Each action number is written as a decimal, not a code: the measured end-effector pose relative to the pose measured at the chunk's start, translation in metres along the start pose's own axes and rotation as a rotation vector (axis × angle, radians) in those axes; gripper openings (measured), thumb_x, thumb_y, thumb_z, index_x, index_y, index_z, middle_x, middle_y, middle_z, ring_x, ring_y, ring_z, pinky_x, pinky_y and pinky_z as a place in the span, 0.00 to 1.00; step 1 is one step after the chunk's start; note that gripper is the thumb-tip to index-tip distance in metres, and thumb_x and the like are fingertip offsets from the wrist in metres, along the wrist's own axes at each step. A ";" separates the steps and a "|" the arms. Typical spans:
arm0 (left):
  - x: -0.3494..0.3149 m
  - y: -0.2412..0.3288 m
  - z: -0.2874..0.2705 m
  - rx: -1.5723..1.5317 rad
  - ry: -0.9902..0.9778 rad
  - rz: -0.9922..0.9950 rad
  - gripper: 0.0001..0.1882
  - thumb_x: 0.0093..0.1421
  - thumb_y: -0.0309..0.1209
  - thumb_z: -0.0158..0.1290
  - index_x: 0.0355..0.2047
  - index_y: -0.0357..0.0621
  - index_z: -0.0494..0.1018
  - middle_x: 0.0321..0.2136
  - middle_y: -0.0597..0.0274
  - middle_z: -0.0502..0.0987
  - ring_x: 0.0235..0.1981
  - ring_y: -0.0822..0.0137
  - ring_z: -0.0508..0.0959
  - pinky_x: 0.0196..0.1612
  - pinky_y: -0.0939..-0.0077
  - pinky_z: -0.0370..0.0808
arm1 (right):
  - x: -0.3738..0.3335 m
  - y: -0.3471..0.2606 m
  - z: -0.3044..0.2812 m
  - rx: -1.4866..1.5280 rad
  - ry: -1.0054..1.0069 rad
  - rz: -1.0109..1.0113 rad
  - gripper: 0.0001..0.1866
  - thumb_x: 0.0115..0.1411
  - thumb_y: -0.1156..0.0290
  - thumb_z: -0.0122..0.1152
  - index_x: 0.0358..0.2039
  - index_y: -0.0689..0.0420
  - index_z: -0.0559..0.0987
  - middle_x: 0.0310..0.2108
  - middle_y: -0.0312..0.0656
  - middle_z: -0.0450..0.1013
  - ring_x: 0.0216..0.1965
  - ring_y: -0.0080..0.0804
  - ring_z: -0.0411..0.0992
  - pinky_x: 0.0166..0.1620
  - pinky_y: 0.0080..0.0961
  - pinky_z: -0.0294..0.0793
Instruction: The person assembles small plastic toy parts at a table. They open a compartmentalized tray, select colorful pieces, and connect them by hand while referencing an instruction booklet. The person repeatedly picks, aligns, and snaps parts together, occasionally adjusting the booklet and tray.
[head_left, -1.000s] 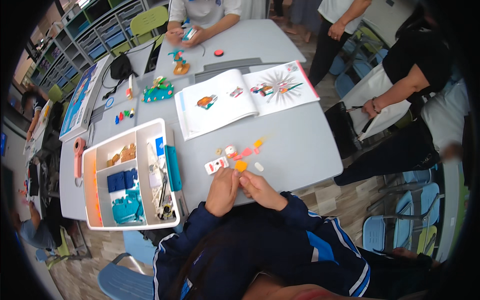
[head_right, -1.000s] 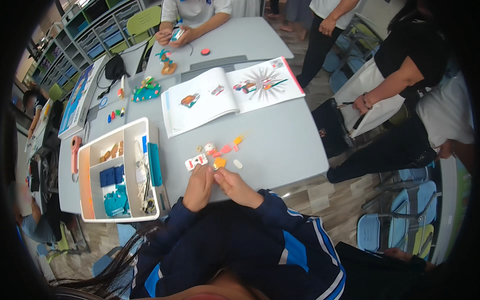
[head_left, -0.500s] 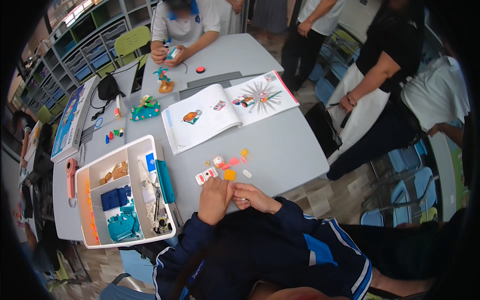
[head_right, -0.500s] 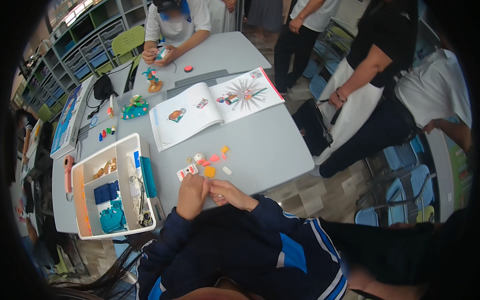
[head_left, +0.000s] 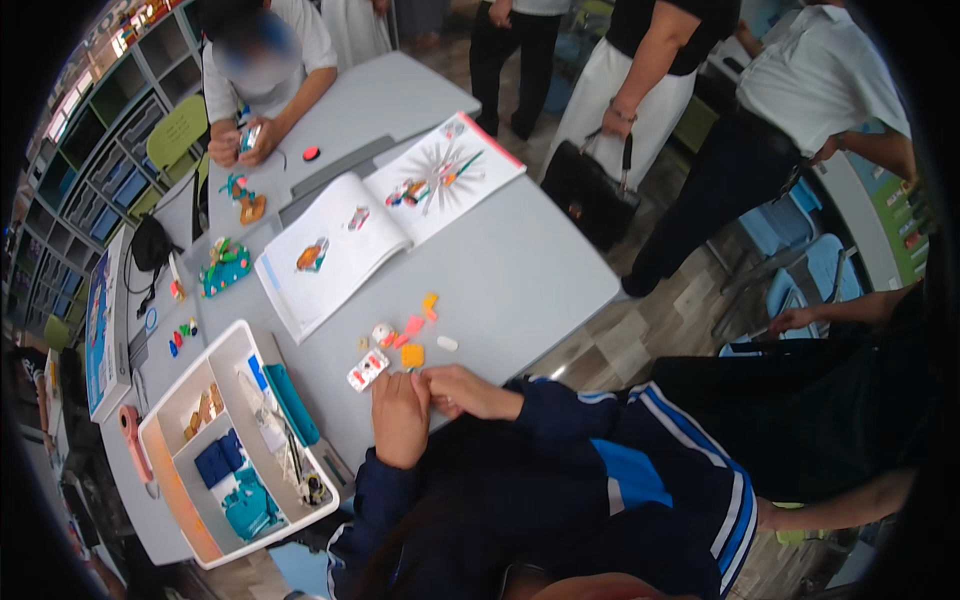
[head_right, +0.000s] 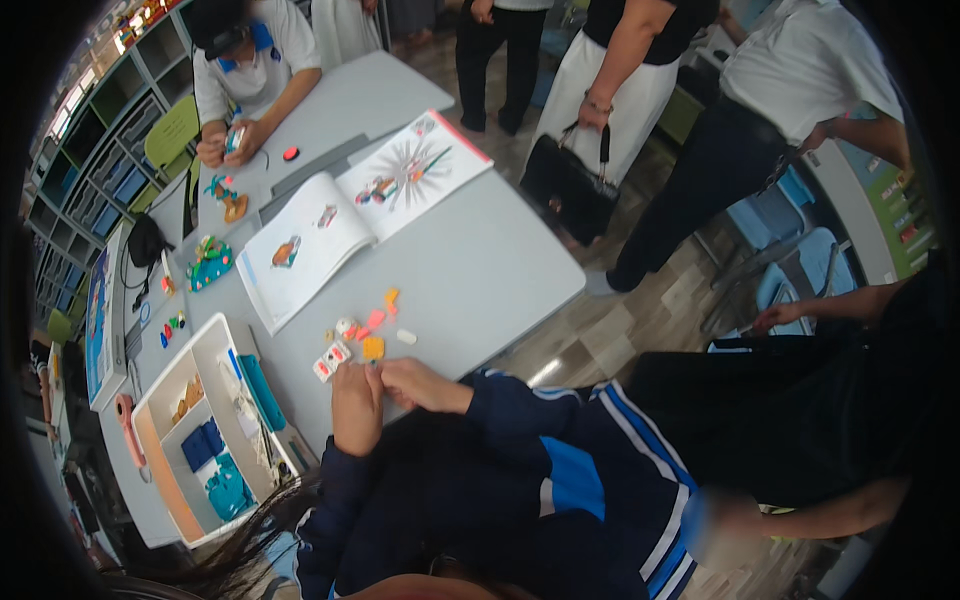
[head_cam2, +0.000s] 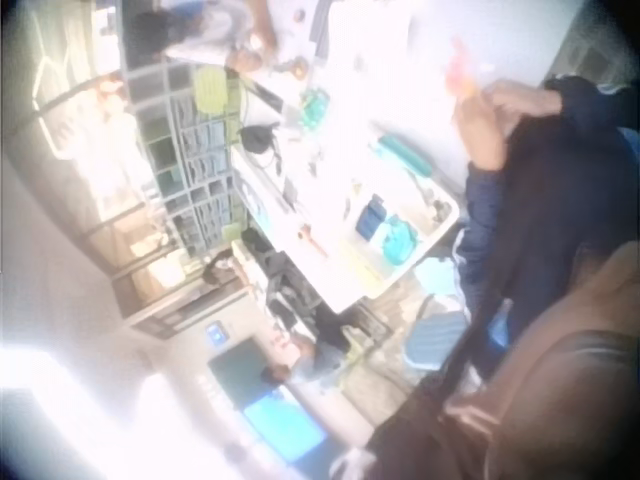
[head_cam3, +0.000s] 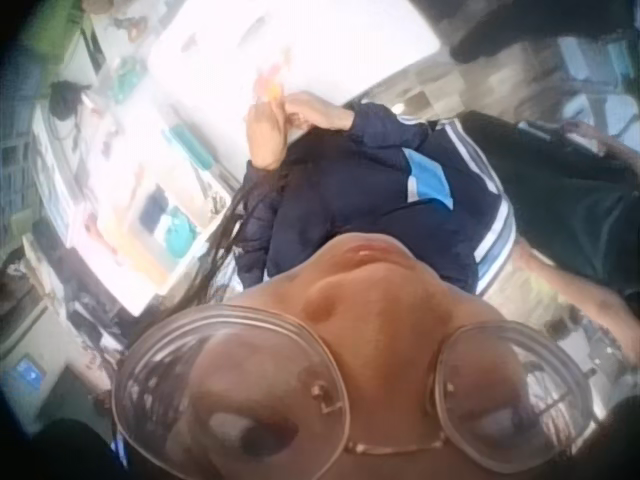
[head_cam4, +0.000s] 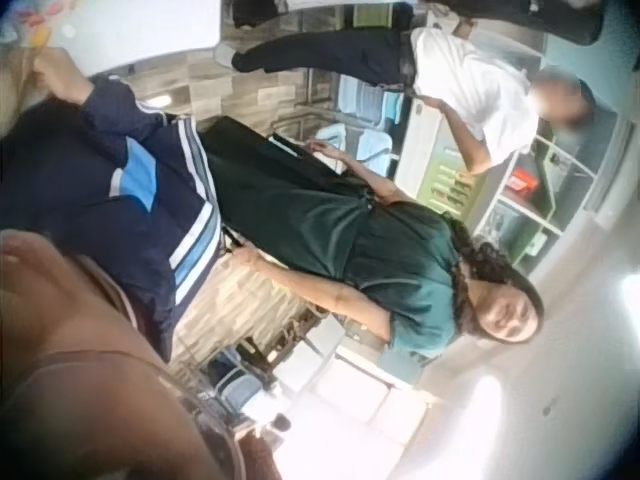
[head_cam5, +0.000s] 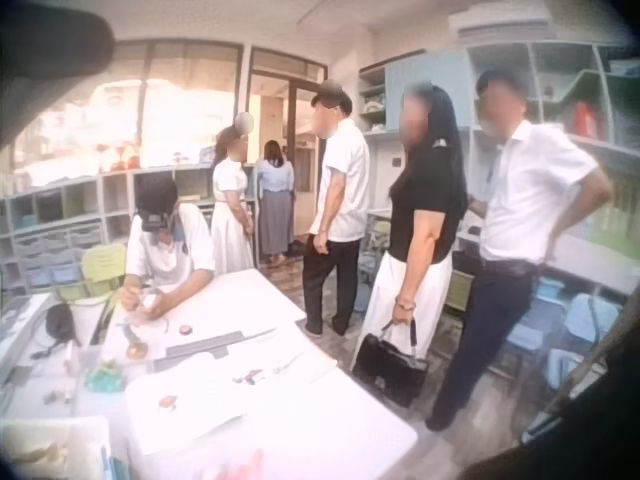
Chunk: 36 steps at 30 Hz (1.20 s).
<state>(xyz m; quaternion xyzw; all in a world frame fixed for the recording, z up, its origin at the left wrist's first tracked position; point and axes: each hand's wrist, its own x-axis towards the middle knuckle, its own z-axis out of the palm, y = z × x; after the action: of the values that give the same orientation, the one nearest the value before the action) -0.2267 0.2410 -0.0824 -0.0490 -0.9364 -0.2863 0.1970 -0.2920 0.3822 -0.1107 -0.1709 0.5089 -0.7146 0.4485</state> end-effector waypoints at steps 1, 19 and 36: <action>-0.001 -0.001 0.001 0.020 -0.009 0.005 0.14 0.67 0.26 0.46 0.24 0.34 0.70 0.24 0.49 0.71 0.31 0.47 0.68 0.38 0.55 0.66 | 0.003 0.007 -0.003 0.000 0.012 0.008 0.13 0.69 0.63 0.42 0.28 0.53 0.68 0.20 0.28 0.59 0.19 0.16 0.54 0.22 0.19 0.55; 0.024 0.004 -0.016 -0.343 -0.099 -0.172 0.19 0.71 0.32 0.41 0.25 0.33 0.69 0.22 0.47 0.71 0.27 0.47 0.67 0.32 0.57 0.64 | 0.000 -0.029 0.002 -0.172 0.060 -0.066 0.12 0.67 0.65 0.46 0.41 0.58 0.75 0.26 0.28 0.66 0.23 0.12 0.55 0.24 0.13 0.54; 0.013 -0.004 -0.007 -0.786 -0.056 -0.455 0.24 0.72 0.42 0.43 0.25 0.34 0.69 0.19 0.62 0.68 0.24 0.72 0.65 0.30 0.73 0.63 | -0.012 -0.047 -0.002 0.103 0.007 0.101 0.11 0.61 0.68 0.43 0.33 0.62 0.73 0.21 0.29 0.58 0.19 0.13 0.50 0.22 0.14 0.49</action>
<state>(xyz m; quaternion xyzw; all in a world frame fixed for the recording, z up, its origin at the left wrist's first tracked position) -0.2373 0.2335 -0.0733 0.0794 -0.7487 -0.6544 0.0703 -0.3086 0.3969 -0.0679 -0.1193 0.4810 -0.7170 0.4902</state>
